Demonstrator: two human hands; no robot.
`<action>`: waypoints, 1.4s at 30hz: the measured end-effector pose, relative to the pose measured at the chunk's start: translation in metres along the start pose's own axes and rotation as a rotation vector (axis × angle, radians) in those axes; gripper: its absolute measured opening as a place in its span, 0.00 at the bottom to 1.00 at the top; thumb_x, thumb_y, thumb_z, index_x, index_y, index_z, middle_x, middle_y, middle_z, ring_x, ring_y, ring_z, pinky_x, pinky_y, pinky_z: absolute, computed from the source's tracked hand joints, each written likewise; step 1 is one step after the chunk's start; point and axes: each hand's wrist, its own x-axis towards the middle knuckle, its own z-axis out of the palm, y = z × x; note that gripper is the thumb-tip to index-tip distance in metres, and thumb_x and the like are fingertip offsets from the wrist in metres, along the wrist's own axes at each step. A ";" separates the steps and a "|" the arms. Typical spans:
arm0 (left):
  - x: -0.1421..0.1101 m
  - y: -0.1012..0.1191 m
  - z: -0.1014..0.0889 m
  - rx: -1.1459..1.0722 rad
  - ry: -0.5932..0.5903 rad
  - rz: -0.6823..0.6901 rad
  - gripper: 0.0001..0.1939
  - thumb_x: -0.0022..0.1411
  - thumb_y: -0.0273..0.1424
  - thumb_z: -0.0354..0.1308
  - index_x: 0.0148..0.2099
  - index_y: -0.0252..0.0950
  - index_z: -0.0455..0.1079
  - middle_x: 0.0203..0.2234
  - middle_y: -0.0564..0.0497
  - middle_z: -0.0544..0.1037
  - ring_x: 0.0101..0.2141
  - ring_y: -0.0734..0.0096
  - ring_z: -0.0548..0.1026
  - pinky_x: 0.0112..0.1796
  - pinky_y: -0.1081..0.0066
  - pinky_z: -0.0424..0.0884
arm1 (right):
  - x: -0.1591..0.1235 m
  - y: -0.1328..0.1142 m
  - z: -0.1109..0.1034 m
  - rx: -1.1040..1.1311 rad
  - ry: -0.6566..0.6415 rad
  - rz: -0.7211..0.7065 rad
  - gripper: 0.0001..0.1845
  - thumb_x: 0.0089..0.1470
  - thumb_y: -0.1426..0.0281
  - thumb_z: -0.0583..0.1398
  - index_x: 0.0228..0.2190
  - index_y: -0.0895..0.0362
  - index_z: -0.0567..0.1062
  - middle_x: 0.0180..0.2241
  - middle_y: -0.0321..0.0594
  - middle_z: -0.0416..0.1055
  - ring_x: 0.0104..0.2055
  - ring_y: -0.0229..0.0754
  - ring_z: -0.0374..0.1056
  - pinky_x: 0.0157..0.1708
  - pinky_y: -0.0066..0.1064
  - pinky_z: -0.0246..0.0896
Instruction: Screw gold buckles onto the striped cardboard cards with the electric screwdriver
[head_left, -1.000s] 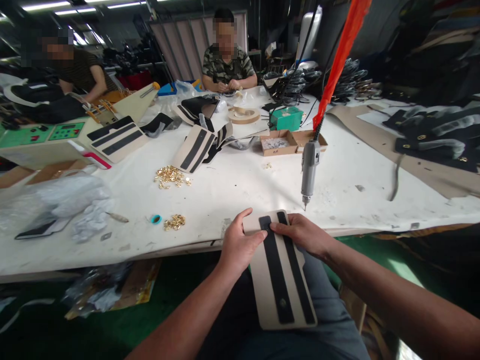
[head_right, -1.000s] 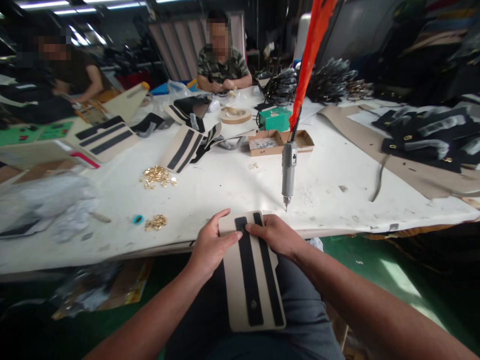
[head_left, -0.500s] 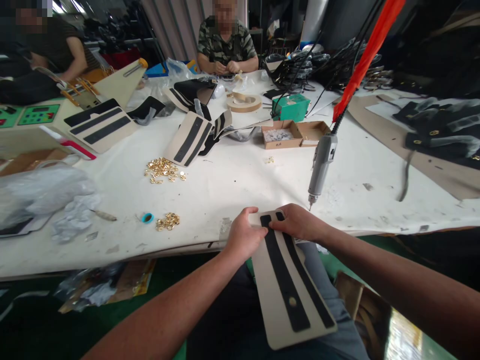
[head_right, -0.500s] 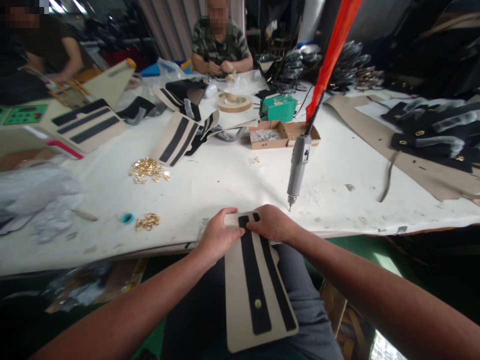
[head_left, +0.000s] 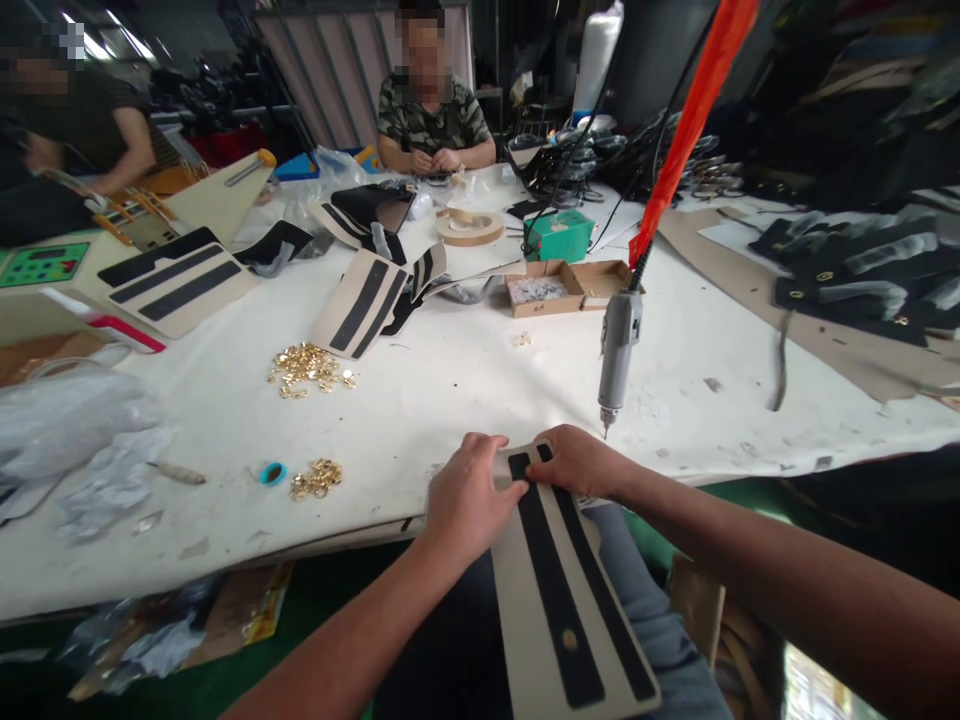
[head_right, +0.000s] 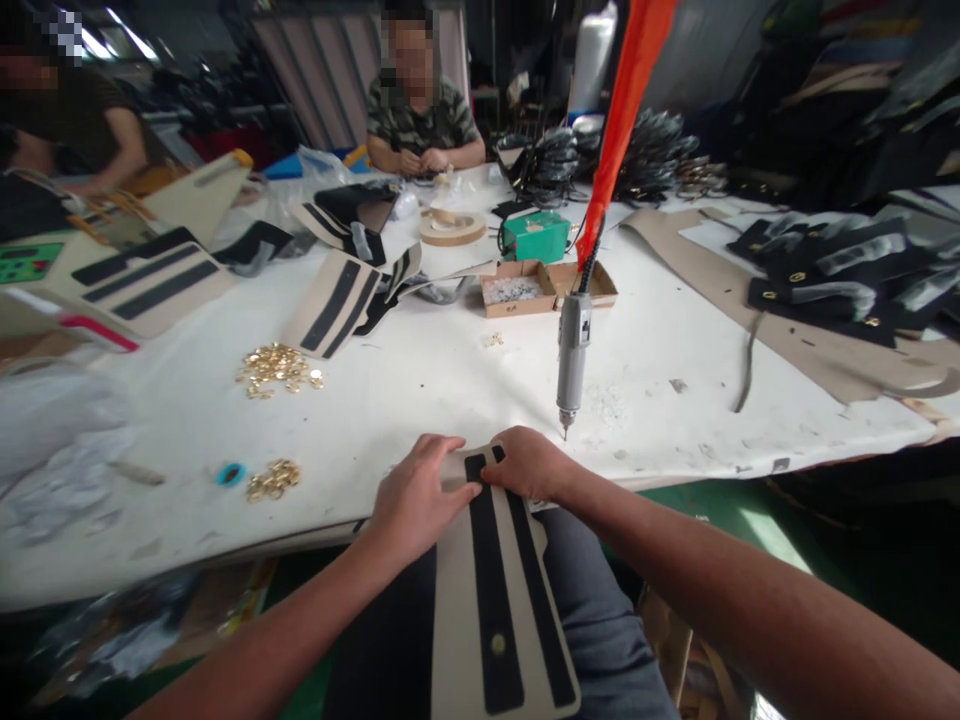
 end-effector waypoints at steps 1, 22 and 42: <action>-0.002 -0.003 0.002 0.038 0.053 0.067 0.27 0.57 0.29 0.73 0.58 0.42 0.76 0.57 0.45 0.79 0.54 0.47 0.78 0.52 0.53 0.76 | 0.000 -0.001 0.000 0.003 0.001 -0.001 0.08 0.52 0.68 0.65 0.24 0.57 0.75 0.24 0.36 0.74 0.27 0.38 0.67 0.25 0.29 0.53; -0.009 -0.028 0.026 -0.148 0.169 0.258 0.14 0.52 0.26 0.79 0.41 0.44 0.85 0.46 0.50 0.86 0.51 0.49 0.78 0.53 0.46 0.71 | 0.088 0.008 -0.030 -0.126 0.549 0.058 0.17 0.63 0.69 0.62 0.52 0.58 0.81 0.47 0.47 0.81 0.47 0.45 0.75 0.49 0.32 0.64; -0.013 -0.033 0.027 -0.267 0.204 0.282 0.13 0.53 0.25 0.78 0.41 0.44 0.84 0.45 0.50 0.86 0.50 0.50 0.77 0.54 0.46 0.69 | 0.153 0.024 -0.053 0.008 0.544 0.261 0.15 0.71 0.62 0.61 0.46 0.61 0.80 0.36 0.40 0.80 0.33 0.39 0.75 0.35 0.31 0.73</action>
